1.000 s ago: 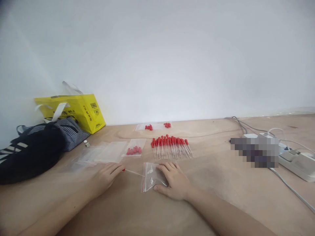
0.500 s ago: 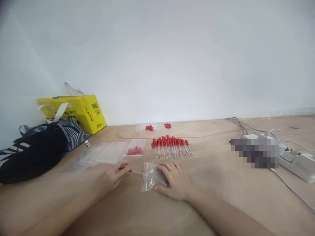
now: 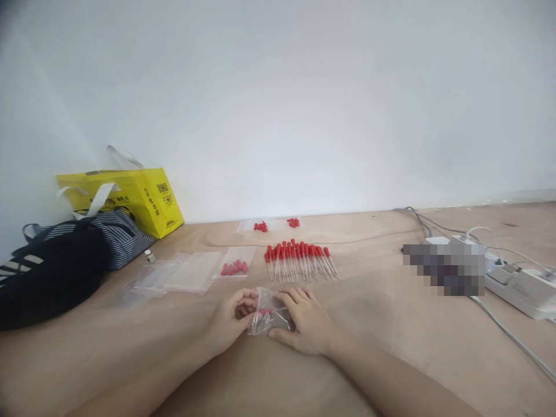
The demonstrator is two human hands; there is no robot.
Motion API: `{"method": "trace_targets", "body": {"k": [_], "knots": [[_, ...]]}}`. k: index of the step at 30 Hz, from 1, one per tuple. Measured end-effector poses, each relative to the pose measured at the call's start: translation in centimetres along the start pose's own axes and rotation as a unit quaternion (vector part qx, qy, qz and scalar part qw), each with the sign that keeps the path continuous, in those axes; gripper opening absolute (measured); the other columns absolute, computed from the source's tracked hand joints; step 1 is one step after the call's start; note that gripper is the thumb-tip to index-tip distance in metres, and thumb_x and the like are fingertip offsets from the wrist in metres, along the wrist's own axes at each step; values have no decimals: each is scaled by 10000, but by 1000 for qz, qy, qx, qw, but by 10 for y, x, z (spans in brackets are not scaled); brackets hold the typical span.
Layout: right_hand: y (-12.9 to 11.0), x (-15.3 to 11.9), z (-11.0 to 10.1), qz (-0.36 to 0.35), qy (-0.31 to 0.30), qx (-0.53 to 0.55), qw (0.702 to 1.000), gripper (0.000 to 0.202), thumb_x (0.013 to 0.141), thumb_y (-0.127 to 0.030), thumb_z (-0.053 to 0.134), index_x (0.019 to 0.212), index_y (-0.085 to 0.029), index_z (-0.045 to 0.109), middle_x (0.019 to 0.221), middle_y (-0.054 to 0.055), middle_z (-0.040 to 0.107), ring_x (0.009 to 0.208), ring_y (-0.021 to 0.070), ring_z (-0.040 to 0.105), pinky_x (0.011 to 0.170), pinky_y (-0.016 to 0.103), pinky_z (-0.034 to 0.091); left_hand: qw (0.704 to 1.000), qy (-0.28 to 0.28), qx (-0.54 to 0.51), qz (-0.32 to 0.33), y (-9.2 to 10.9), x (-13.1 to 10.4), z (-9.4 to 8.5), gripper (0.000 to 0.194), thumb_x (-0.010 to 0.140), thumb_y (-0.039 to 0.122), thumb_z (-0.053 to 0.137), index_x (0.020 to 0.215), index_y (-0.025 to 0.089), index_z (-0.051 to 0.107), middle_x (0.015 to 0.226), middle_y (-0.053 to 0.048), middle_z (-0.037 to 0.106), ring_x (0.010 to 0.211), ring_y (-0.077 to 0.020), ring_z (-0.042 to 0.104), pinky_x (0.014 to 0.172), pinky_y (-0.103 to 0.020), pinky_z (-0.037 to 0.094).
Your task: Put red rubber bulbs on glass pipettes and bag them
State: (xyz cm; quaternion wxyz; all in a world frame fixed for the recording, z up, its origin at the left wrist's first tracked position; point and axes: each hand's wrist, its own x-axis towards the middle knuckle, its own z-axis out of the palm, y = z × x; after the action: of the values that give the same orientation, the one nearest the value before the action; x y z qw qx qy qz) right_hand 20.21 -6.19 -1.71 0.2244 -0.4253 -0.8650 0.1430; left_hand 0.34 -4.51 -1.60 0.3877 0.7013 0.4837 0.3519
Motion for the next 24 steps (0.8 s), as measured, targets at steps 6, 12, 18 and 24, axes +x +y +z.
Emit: {"method": "trace_targets", "body": {"k": [6, 12, 18, 24], "knots": [[0, 1, -3, 10, 3, -8, 1000, 656, 657, -541, 551, 1199, -206, 392, 1182, 91, 467, 1080, 248, 403, 910, 398, 259, 998, -44, 32, 9, -4, 2, -1, 228, 677, 203, 557, 892, 189, 483, 741, 2, 652, 595, -113, 546, 592, -230, 412], [-1, 7, -1, 3, -9, 3, 1000, 674, 651, -544, 560, 1214, -218, 386, 1191, 77, 463, 1092, 235, 395, 930, 391, 239, 994, -43, 85, 51, -4, 16, 8, 248, 625, 234, 621, 800, 185, 452, 623, 55, 568, 544, -93, 497, 521, -195, 364], [-4, 8, -3, -9, -24, 14, 1000, 663, 673, -534, 551, 1224, -213, 371, 1200, 71, 452, 1084, 221, 399, 929, 375, 259, 959, -242, 131, 71, 19, 45, -27, 265, 623, 231, 627, 878, 191, 563, 661, 47, 594, 563, -95, 504, 526, -188, 372], [-4, 7, -5, -15, -24, 10, 1000, 616, 692, -534, 533, 1193, -198, 410, 1174, 87, 469, 1067, 237, 413, 920, 394, 264, 979, 47, 195, 37, 17, 114, -22, 102, 715, 242, 524, 712, 163, 588, 714, -15, 619, 656, -140, 543, 616, -236, 392]]}}
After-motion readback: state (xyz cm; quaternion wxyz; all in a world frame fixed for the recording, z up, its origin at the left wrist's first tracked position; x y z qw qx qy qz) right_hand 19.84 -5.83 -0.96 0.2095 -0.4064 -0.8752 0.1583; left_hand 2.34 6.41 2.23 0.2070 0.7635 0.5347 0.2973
